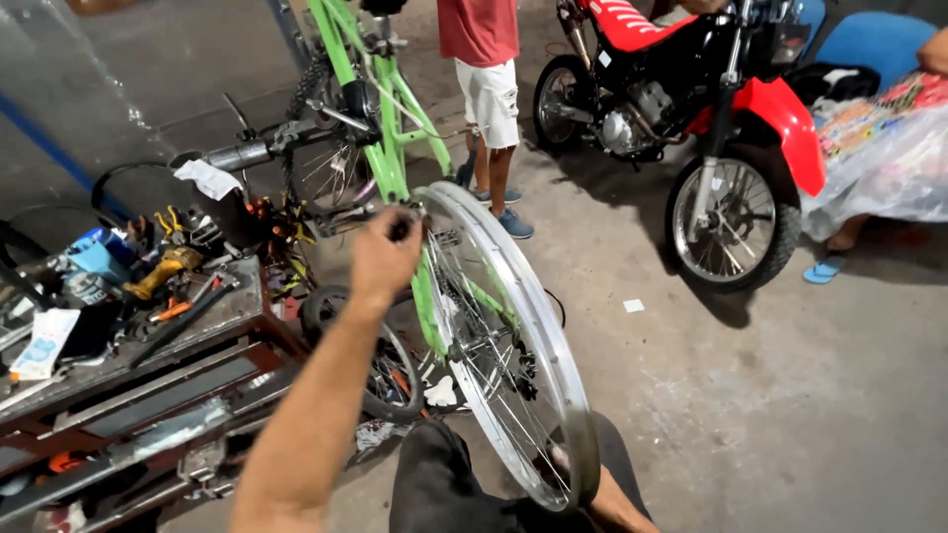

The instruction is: Truing a bicycle wheel by spinning it and checking its alignment against the frame

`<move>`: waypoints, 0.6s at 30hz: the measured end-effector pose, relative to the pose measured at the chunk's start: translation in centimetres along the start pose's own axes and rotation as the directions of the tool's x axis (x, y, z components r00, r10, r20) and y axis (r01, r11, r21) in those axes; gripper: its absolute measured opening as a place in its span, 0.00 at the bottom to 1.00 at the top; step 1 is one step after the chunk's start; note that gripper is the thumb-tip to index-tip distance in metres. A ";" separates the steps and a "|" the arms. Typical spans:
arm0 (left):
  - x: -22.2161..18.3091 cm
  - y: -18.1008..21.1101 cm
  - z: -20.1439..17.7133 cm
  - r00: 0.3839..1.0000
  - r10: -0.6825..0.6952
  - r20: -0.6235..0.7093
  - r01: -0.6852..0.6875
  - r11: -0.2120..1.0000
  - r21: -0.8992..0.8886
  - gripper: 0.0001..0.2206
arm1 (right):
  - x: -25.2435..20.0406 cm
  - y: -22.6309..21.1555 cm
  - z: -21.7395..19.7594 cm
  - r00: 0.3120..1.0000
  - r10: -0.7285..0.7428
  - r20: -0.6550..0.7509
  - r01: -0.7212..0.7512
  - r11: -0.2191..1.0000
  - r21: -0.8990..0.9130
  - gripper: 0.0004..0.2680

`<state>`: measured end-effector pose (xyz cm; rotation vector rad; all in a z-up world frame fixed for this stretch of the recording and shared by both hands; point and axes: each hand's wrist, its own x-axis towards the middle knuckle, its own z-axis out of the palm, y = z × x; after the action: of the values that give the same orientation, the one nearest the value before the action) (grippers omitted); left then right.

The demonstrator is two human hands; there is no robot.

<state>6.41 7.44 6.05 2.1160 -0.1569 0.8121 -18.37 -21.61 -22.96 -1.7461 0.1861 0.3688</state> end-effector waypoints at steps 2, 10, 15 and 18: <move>-0.5 1.8 0.1 0.710 -0.531 0.462 0.590 0.807 0.020 0.21 | 4.4 -7.0 -1.5 1.000 -0.013 -0.015 0.012 0.999 -0.040 0.14; -3.7 1.4 0.7 0.721 -0.414 0.556 0.569 0.812 -0.133 0.13 | 5.9 -21.3 -6.0 0.976 -0.148 -0.161 0.157 0.987 0.041 0.20; -8.1 4.4 0.0 0.717 -0.308 0.625 0.569 0.777 -0.270 0.11 | 5.9 -26.3 -6.9 0.725 -0.688 0.043 0.659 0.710 0.246 0.25; -12.7 3.0 0.6 0.723 0.085 0.686 0.162 0.944 -0.288 0.14 | 3.1 -26.7 -6.1 0.530 -0.805 0.267 0.764 0.590 0.261 0.28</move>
<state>-4.32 2.96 0.15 1.9829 -0.6013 -0.0895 -5.95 -21.78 1.60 -1.4320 -0.8446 -0.0143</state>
